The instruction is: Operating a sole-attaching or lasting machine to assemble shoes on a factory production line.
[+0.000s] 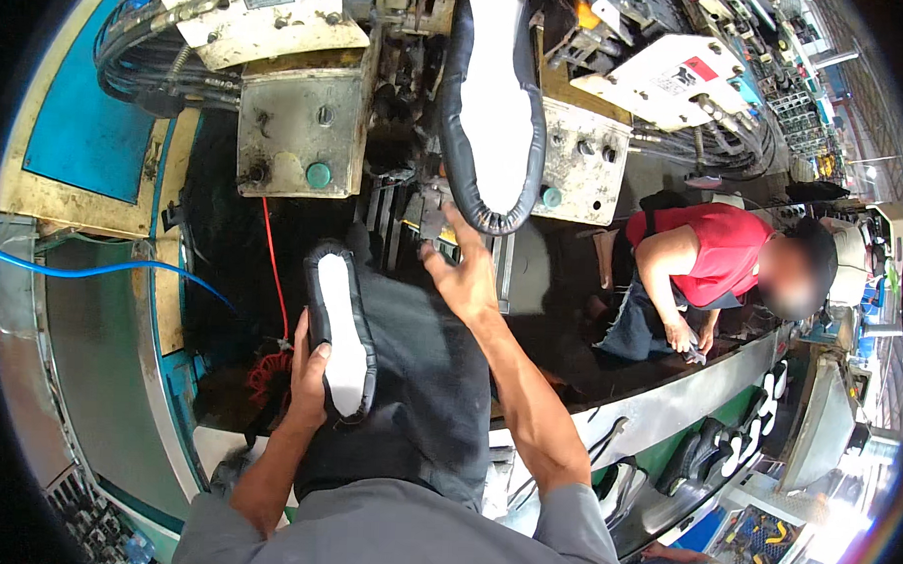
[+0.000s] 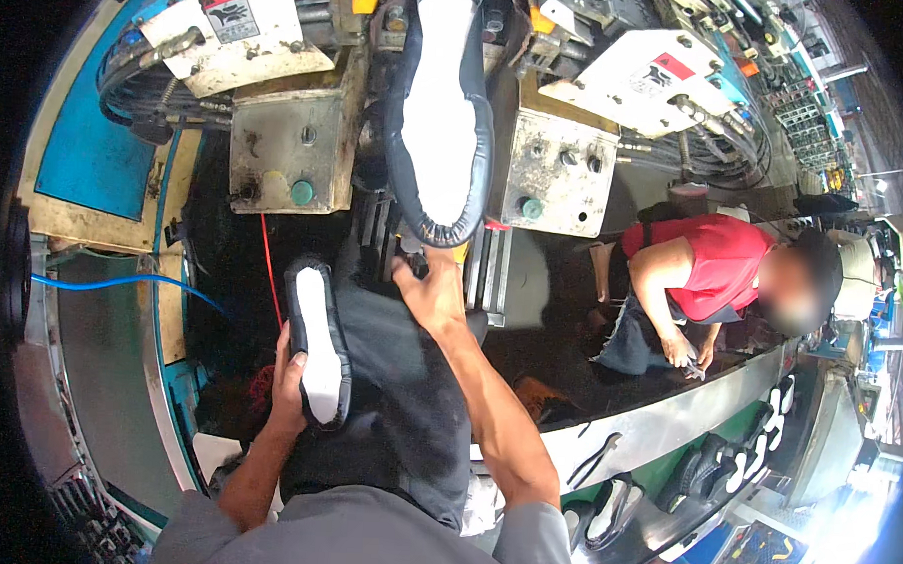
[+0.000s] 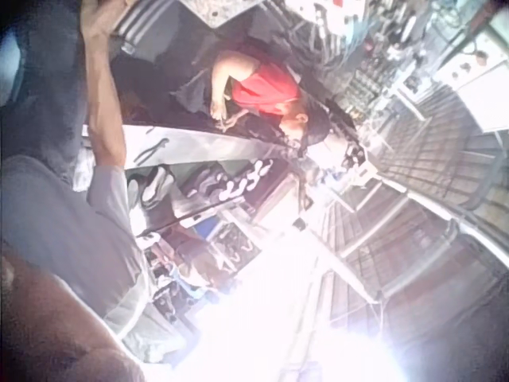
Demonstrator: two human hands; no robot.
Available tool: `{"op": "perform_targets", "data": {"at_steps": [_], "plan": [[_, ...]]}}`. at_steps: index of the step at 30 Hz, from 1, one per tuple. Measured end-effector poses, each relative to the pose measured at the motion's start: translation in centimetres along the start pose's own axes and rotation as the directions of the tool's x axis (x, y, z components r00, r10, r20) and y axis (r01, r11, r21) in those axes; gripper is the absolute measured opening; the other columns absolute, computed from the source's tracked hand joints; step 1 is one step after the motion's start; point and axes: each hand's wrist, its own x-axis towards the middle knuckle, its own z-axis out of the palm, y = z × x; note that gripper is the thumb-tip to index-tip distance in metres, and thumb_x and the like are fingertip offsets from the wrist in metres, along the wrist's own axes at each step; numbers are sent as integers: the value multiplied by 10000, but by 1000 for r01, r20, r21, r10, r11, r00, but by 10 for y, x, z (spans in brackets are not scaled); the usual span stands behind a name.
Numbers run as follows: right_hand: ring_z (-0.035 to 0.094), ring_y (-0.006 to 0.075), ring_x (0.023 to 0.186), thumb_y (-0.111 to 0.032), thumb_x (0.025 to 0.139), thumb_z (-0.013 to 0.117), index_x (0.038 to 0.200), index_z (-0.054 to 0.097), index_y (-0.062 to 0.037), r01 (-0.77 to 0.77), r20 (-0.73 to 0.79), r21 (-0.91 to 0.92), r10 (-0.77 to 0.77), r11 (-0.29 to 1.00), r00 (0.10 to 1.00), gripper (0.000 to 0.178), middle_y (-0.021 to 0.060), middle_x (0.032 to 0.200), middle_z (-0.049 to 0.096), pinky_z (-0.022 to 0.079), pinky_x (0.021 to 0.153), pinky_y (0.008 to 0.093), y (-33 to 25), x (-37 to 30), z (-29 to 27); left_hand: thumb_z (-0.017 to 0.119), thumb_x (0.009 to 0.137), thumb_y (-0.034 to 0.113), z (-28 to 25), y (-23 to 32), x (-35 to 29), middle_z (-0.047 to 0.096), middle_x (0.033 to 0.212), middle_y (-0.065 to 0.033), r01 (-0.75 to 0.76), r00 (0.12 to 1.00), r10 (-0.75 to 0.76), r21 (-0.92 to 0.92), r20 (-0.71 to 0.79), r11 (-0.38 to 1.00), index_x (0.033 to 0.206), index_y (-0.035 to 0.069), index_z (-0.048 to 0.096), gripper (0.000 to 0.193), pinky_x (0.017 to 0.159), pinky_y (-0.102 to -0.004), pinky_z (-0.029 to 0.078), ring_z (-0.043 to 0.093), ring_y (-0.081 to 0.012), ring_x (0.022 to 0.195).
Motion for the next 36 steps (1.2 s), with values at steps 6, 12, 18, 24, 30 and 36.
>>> {"op": "perform_targets", "data": {"at_steps": [6, 12, 18, 24, 30, 36], "plan": [[764, 367, 1152, -187, 949, 787, 1257, 752, -16, -257, 13, 34, 257, 966, 966, 354, 217, 1213, 790, 577, 997, 476, 7, 52, 6, 565, 1036, 272, 7, 9, -3, 350, 1749, -163, 1, 999, -2, 20, 55, 1000, 1759, 64, 260, 812, 1301, -442, 292, 392, -308, 1569], [726, 405, 1098, -100, 875, 797, 1319, 732, 20, 323, 24, -339, -336, 884, 942, 465, 224, 1172, 758, 567, 1002, 494, -57, -17, -60, 552, 1048, 243, 0, 7, -3, 374, 1735, -163, -23, 1000, 23, -5, -6, 1000, 1752, 50, 273, 782, 1299, -434, 294, 403, -301, 1558], [366, 588, 1508, -269, 844, 884, 1600, 591, -215, 408, 69, -709, -520, 575, 852, 813, 295, 1715, 327, 371, 1251, 652, -172, 53, -85, 536, 1076, 205, 0, 5, -5, 407, 1722, -146, -105, 991, 108, -34, 83, 994, 1746, 35, 281, 736, 1285, -405, 310, 429, -278, 1536], [381, 656, 1433, -253, 849, 843, 1632, 518, -293, 238, -50, -753, -414, 613, 909, 849, 259, 1691, 334, 513, 1099, 697, -166, 73, -44, 560, 1095, 190, 7, 0, -6, 415, 1719, -124, -98, 994, 101, -71, 38, 993, 1753, 70, 296, 719, 1284, -403, 321, 432, -265, 1537], [339, 538, 1588, -212, 885, 754, 1635, 489, -59, 370, 26, -731, -518, 573, 855, 810, 349, 1683, 381, 280, 1314, 633, -157, 75, -49, 584, 1094, 173, 3, 10, -6, 407, 1727, -125, -29, 994, 40, -105, 100, 994, 1761, 89, 286, 735, 1288, -394, 325, 421, -259, 1554], [377, 542, 1555, -180, 868, 785, 1622, 483, 10, 408, 37, -723, -558, 558, 829, 834, 357, 1672, 381, 317, 1296, 617, -155, 78, -49, 569, 1070, 213, 0, 24, -10, 427, 1716, -152, -18, 972, 55, -158, 230, 987, 1750, 32, 278, 761, 1283, -408, 361, 453, -273, 1547]]}}
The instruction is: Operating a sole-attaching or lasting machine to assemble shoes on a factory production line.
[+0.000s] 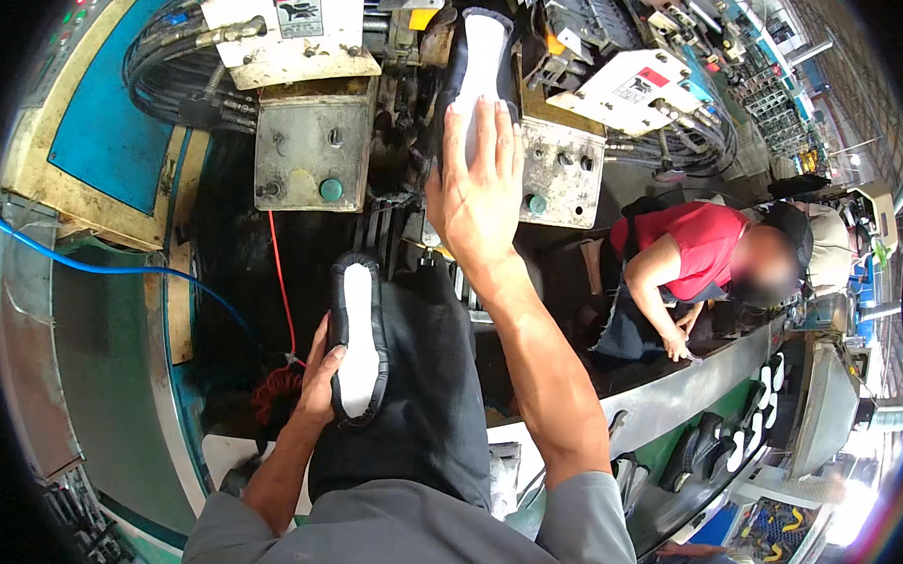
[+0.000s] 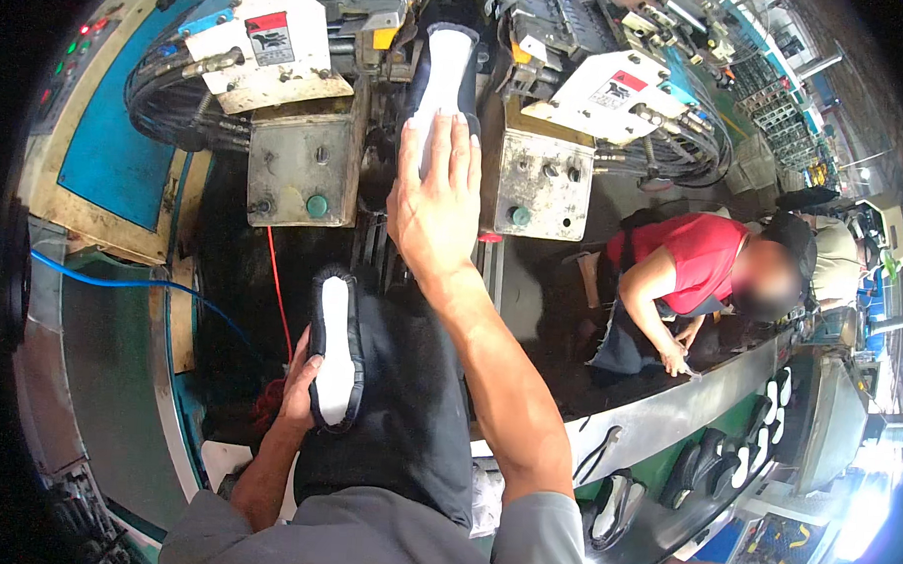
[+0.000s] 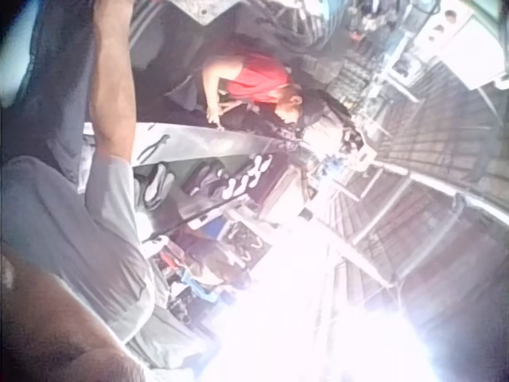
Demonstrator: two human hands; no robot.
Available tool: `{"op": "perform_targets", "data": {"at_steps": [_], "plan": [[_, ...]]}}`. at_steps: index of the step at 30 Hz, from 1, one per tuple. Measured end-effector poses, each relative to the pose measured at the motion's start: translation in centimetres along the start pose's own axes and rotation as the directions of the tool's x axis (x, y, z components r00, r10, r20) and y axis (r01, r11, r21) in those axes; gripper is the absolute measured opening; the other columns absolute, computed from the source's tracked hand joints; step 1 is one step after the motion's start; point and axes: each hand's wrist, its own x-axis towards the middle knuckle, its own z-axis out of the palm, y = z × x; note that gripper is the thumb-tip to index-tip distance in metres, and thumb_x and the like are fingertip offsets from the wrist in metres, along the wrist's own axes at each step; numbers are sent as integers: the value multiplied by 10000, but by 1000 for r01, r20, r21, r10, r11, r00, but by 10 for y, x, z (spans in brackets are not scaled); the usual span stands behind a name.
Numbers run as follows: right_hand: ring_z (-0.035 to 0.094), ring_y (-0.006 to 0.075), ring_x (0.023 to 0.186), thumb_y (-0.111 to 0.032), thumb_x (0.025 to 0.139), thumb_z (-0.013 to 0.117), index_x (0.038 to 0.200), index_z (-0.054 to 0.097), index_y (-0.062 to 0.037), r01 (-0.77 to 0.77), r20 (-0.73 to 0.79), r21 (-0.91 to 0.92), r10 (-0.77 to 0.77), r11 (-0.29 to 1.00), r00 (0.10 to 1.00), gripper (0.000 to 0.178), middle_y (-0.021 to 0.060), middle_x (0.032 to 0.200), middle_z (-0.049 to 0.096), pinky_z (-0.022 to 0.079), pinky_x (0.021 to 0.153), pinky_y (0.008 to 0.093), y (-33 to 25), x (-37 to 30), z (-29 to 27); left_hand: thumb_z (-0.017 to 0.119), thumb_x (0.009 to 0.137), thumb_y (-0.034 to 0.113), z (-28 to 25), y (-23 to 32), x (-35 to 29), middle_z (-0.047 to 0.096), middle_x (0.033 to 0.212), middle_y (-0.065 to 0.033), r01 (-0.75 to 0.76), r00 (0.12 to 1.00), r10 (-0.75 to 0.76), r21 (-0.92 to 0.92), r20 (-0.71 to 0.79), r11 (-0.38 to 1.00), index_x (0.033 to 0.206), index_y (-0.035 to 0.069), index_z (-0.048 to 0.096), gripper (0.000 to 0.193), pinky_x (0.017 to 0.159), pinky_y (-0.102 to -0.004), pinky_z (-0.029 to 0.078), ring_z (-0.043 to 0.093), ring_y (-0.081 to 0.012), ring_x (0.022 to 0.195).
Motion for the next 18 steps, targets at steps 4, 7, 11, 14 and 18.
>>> {"op": "perform_targets", "data": {"at_steps": [4, 7, 11, 14, 18], "plan": [[413, 532, 1536, -179, 886, 737, 1577, 529, 23, 7, -45, -8, -7, 1000, 999, 749, 371, 1637, 430, 315, 1299, 611, 9, 22, 14, 598, 1042, 258, 21, 20, 0, 424, 1710, -173, 39, 997, -32, -101, 70, 994, 1756, 18, 235, 836, 1284, -434, 366, 454, -288, 1549], [446, 510, 1520, -185, 906, 701, 1530, 580, 30, 5, -95, 2, -5, 1000, 996, 671, 370, 1588, 502, 308, 1305, 596, 20, 56, 29, 636, 1017, 292, 35, 30, 6, 412, 1715, -176, 37, 995, -28, -98, 99, 994, 1759, 13, 213, 898, 1289, -439, 358, 448, -292, 1556], [469, 492, 1505, -239, 890, 741, 1563, 547, 10, 0, -129, -126, -16, 992, 991, 744, 344, 1584, 502, 341, 1298, 559, 44, 97, 55, 654, 990, 300, 48, 37, 22, 396, 1730, -165, 28, 988, -11, -113, 153, 993, 1753, -17, 214, 935, 1304, -417, 321, 438, -278, 1563], [469, 469, 1523, -193, 975, 614, 1550, 577, 1, -16, -172, -124, -6, 992, 985, 608, 332, 1585, 526, 308, 1315, 563, 51, 125, 71, 646, 976, 278, 55, 45, 34, 407, 1726, -156, 23, 987, -15, -48, 162, 999, 1752, -32, 210, 943, 1301, -403, 312, 433, -262, 1562], [469, 471, 1515, -205, 974, 656, 1526, 589, 10, -8, -205, 27, 14, 1000, 979, 597, 337, 1574, 523, 342, 1295, 549, 67, 135, 98, 669, 960, 288, 71, 60, 54, 390, 1742, -155, 3, 984, -6, 17, 176, 1000, 1750, -45, 207, 974, 1315, -393, 271, 396, -253, 1589]]}}
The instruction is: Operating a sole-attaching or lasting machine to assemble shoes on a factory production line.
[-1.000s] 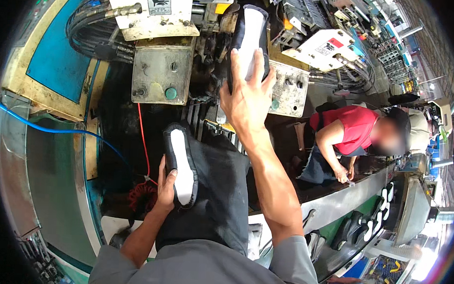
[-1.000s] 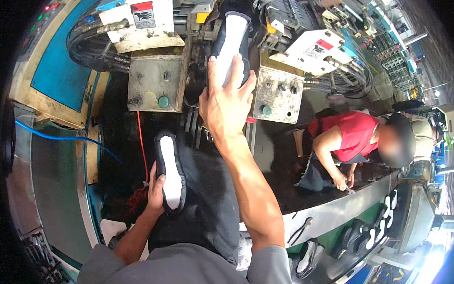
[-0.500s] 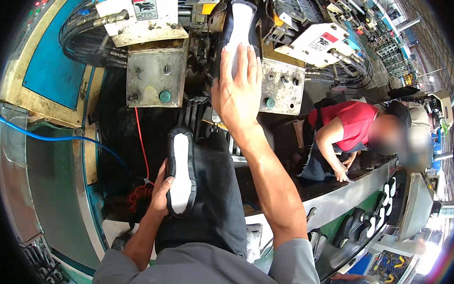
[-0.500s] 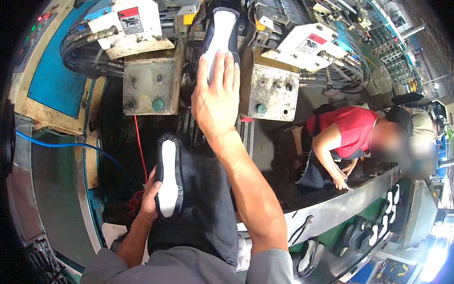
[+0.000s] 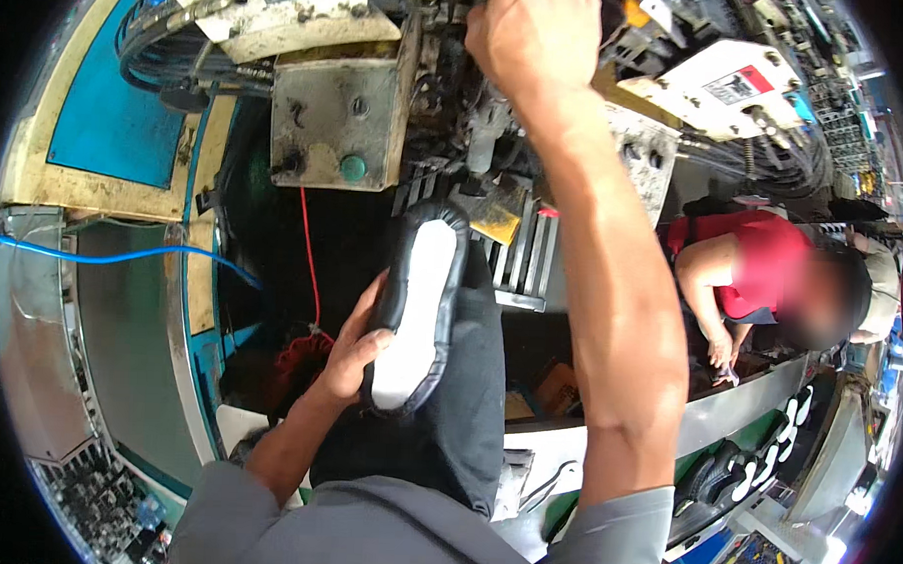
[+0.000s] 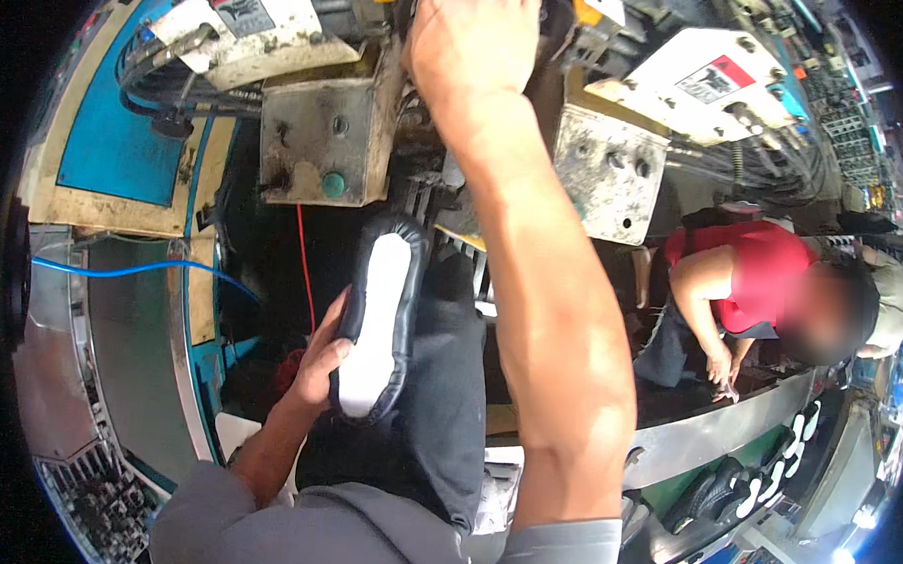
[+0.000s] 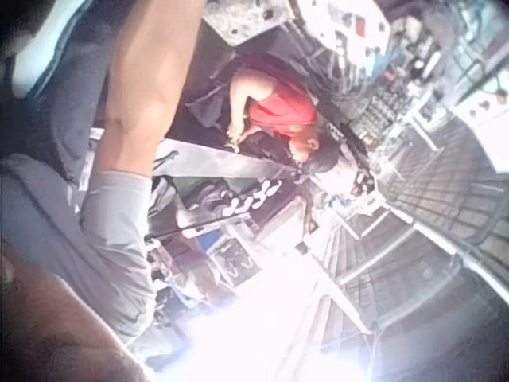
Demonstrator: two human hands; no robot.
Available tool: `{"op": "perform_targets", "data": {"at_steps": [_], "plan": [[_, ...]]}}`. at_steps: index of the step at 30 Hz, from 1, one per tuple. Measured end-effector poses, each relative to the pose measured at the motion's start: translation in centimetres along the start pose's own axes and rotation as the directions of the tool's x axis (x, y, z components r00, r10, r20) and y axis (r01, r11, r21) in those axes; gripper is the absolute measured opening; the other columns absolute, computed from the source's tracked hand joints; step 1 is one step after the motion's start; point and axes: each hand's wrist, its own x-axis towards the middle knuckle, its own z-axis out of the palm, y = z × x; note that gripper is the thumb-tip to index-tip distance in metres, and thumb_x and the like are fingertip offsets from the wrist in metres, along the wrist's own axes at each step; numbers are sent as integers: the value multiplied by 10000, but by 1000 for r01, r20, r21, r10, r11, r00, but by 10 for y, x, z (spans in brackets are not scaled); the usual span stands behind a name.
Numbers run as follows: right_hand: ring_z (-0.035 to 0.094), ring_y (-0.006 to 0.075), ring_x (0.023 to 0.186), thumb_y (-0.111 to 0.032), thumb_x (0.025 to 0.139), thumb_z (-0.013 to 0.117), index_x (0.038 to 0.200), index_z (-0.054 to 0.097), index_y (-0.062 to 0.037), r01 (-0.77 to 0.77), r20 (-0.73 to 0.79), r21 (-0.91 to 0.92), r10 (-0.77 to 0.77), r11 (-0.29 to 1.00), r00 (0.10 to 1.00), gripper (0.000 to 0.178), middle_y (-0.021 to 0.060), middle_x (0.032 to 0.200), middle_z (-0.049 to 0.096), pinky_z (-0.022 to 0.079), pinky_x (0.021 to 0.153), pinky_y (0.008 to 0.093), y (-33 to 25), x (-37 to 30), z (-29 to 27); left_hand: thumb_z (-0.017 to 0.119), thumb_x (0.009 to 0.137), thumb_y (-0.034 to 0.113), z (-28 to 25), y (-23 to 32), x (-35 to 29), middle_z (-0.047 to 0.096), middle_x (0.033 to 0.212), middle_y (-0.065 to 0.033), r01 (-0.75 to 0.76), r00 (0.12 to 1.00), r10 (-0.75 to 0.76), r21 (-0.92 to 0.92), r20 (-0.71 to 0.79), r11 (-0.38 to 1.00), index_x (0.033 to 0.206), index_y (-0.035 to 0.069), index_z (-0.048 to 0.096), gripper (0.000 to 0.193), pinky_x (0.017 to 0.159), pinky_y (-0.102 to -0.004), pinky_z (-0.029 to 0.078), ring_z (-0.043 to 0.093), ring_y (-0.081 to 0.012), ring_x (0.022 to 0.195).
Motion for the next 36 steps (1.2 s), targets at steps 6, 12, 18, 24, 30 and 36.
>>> {"op": "perform_targets", "data": {"at_steps": [6, 12, 18, 24, 30, 36], "plan": [[436, 486, 1539, -243, 998, 675, 1527, 578, 28, -3, 42, 178, -4, 984, 999, 603, 353, 1605, 486, 352, 1288, 548, 6, -4, 17, 664, 975, 295, 9, 1, 11, 386, 1740, -155, -23, 1000, 23, 4, -17, 1000, 1752, -35, 206, 960, 1304, -393, 296, 399, -252, 1585], [402, 501, 1563, -282, 1022, 695, 1528, 568, 46, 32, 39, 332, -48, 943, 998, 617, 368, 1636, 449, 362, 1280, 547, 0, -28, -61, 691, 990, 338, 4, -2, 1, 444, 1681, -143, -23, 1000, 21, -90, -18, 996, 1759, 1, 213, 966, 1244, -402, 397, 470, -235, 1522], [356, 333, 1633, -514, 1120, 634, 1682, 393, 45, -856, 866, 470, 299, -214, 400, 829, 262, 1745, 394, 248, 1348, 436, -91, -212, -166, 727, 991, 358, 17, 5, -24, 398, 1728, -148, -21, 1000, 24, -132, 17, 991, 1775, 34, 179, 1010, 1256, -406, 399, 442, -258, 1559], [624, 234, 1318, -497, 1103, 695, 1593, 490, -1, -699, 945, 326, 203, -636, 256, 727, 145, 1454, 655, 496, 1135, 348, -134, -279, -220, 782, 968, 119, 30, -2, -80, 297, 1782, -124, -30, 987, 20, 68, 157, 997, 1794, 71, 127, 1056, 1282, -376, 340, 343, -225, 1600], [626, 276, 1345, -379, 982, 875, 1627, 423, 27, -829, 857, 502, 269, -246, 439, 886, 208, 1492, 633, 499, 1151, 402, -162, -290, -225, 780, 947, -5, 26, -2, -123, 316, 1773, -167, -193, 981, 180, 523, 77, 830, 1792, 54, 113, 1078, 1272, -365, 344, 391, -237, 1574], [659, 226, 1319, -280, 1091, 738, 1714, 375, -44, -931, 969, 235, -7, -280, 247, 759, 202, 1564, 606, 537, 1128, 386, -205, -300, -222, 818, 899, -13, -28, -6, -189, 452, 1689, -164, 32, 963, 61, 339, -261, 940, 1778, 93, 238, 1059, 1195, -370, 457, 554, -251, 1433]]}}
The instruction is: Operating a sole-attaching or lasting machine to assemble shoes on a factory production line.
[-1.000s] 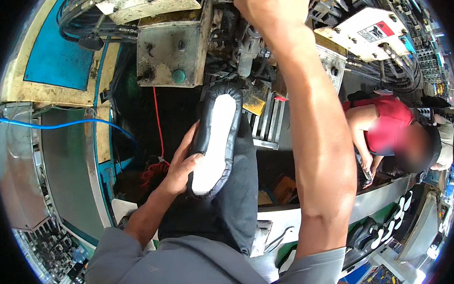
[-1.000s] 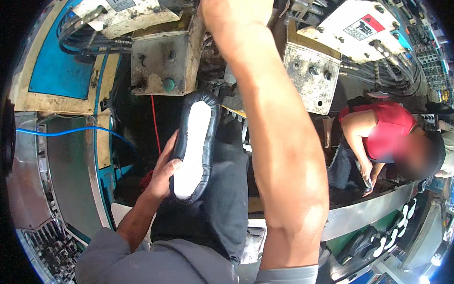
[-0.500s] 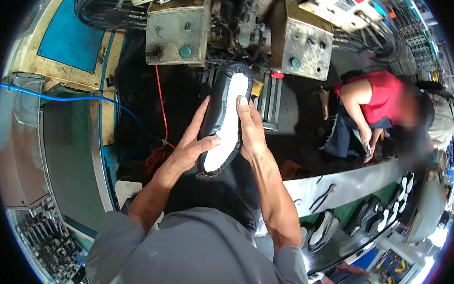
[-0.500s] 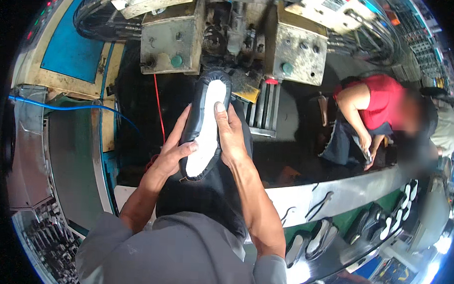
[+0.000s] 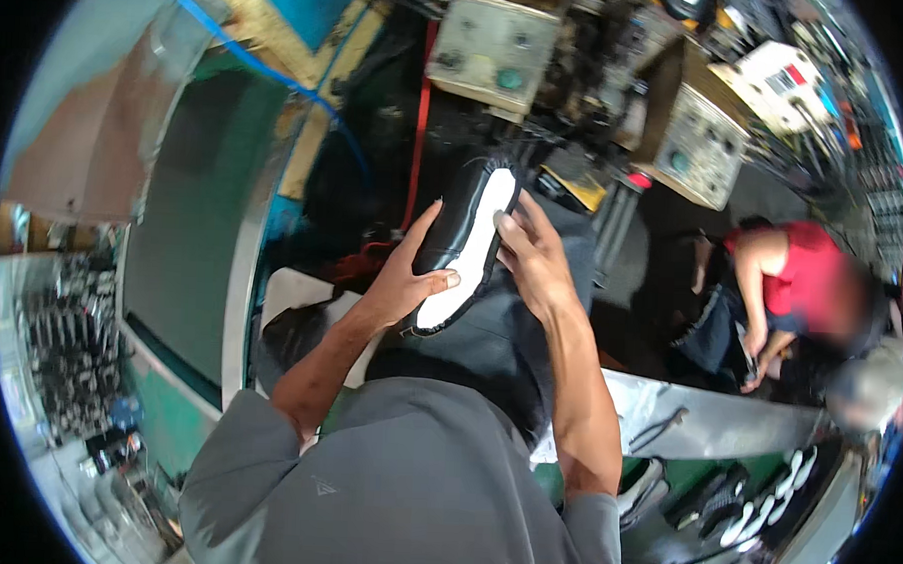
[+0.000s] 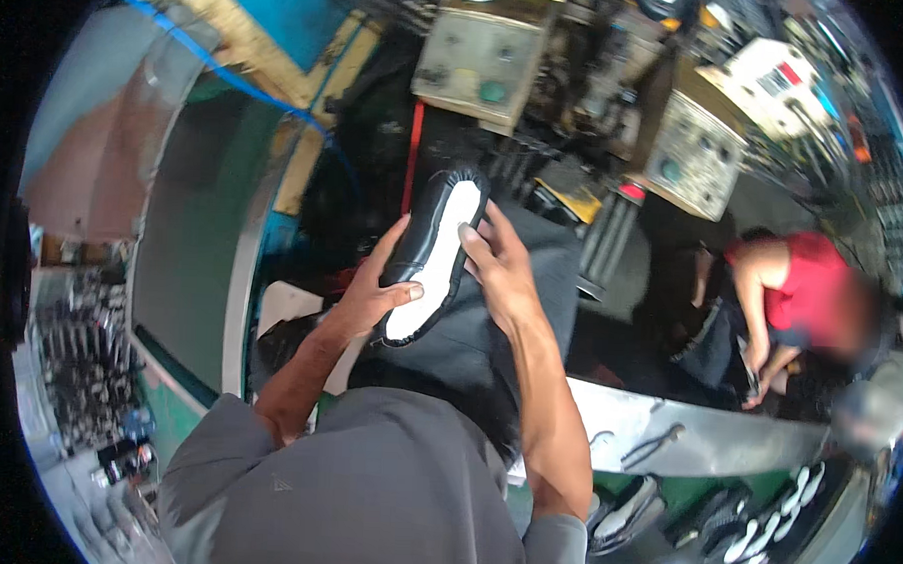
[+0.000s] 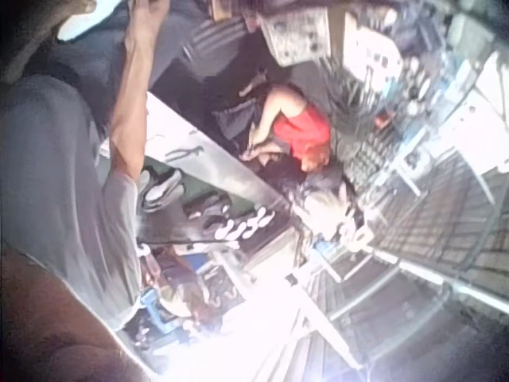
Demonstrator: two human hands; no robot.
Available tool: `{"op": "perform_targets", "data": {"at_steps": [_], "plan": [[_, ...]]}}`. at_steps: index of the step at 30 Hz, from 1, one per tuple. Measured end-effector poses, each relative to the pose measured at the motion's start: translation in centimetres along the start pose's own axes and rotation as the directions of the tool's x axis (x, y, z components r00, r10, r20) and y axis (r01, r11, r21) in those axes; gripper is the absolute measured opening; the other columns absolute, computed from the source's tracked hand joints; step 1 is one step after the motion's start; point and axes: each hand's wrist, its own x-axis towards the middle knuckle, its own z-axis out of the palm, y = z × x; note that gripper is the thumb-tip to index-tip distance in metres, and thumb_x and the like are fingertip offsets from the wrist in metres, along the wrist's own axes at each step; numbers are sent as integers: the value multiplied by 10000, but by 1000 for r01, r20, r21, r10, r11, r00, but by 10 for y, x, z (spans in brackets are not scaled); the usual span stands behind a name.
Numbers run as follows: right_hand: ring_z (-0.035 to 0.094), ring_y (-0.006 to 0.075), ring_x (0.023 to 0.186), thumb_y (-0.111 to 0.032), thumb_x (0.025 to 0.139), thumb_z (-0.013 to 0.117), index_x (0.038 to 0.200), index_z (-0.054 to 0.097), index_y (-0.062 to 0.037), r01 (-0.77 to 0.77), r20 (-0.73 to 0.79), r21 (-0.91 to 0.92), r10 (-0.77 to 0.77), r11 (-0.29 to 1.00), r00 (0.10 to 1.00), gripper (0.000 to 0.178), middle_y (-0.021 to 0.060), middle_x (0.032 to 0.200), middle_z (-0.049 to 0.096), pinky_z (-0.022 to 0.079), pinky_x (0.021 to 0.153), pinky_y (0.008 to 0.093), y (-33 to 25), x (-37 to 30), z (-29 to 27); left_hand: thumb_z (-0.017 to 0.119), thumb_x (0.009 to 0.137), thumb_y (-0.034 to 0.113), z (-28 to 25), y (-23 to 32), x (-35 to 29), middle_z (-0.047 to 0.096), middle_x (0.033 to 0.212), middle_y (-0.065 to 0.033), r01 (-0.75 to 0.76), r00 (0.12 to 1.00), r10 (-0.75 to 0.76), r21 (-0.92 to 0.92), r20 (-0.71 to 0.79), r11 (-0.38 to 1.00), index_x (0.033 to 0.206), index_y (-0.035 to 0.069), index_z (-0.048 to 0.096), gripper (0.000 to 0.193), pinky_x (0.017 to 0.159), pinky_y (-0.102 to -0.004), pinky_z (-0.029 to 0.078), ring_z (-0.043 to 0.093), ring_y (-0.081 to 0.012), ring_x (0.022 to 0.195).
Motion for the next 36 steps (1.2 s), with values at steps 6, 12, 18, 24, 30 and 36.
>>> {"op": "perform_targets", "data": {"at_steps": [6, 12, 18, 24, 30, 36], "plan": [[724, 361, 1294, -267, 1102, 716, 1671, 413, 0, -53, -74, 172, 66, 984, 995, 697, 266, 1602, 563, 590, 1086, 439, 60, -46, -37, 831, 906, 115, -160, -96, -11, 591, 1565, -195, 151, 832, -253, -236, -494, 960, 1741, 60, 328, 976, 1145, -416, 509, 599, -297, 1378], [768, 354, 1189, -199, 1105, 709, 1469, 642, 18, 28, -230, 233, 27, 972, 973, 430, 237, 1424, 711, 611, 1056, 471, 79, -81, -73, 818, 877, 179, -363, -40, 65, 653, 1516, -238, 275, 680, 431, 751, -593, 600, 1620, 63, 538, 802, 1156, -455, 507, 636, -384, 1371], [756, 323, 1228, -236, 1114, 692, 1530, 565, 84, 101, -540, 25, -72, 995, 839, 540, 222, 1447, 712, 590, 1104, 431, 68, -159, -106, 698, 1086, 295, -354, -39, 191, 755, 1398, -142, 164, 867, 261, 739, -424, 654, 1509, 60, 676, 485, 1081, -424, 552, 718, -277, 1263], [773, 316, 1197, -240, 1041, 700, 1338, 744, 34, -372, -955, -297, -271, 879, 121, 406, 228, 1261, 803, 577, 1054, 406, 242, -366, -225, 636, 1126, 216, -72, -91, 222, 666, 1453, -222, -84, 968, 71, 47, 240, 995, 1522, -75, 580, 495, 1127, -429, 580, 721, -312, 1273], [706, 405, 1313, -299, 924, 786, 1479, 660, 2, -816, -971, 238, 121, 527, -205, 644, 249, 1361, 751, 539, 1128, 477, 403, -614, -167, 643, 1103, 116, 149, -73, 142, 679, 1412, -230, 58, 842, -71, 41, 534, 997, 1487, -93, 598, 440, 1095, -400, 601, 740, -304, 1229], [615, 459, 1406, -272, 864, 875, 1733, 331, -92, -768, -982, -171, -167, 617, 84, 1040, 266, 1558, 604, 497, 1184, 491, 435, -604, -181, 604, 1130, 112, 180, -78, 112, 721, 1346, -192, -29, 760, -130, 233, 636, 972, 1442, -52, 661, 357, 1071, -385, 606, 749, -262, 1178]]}}
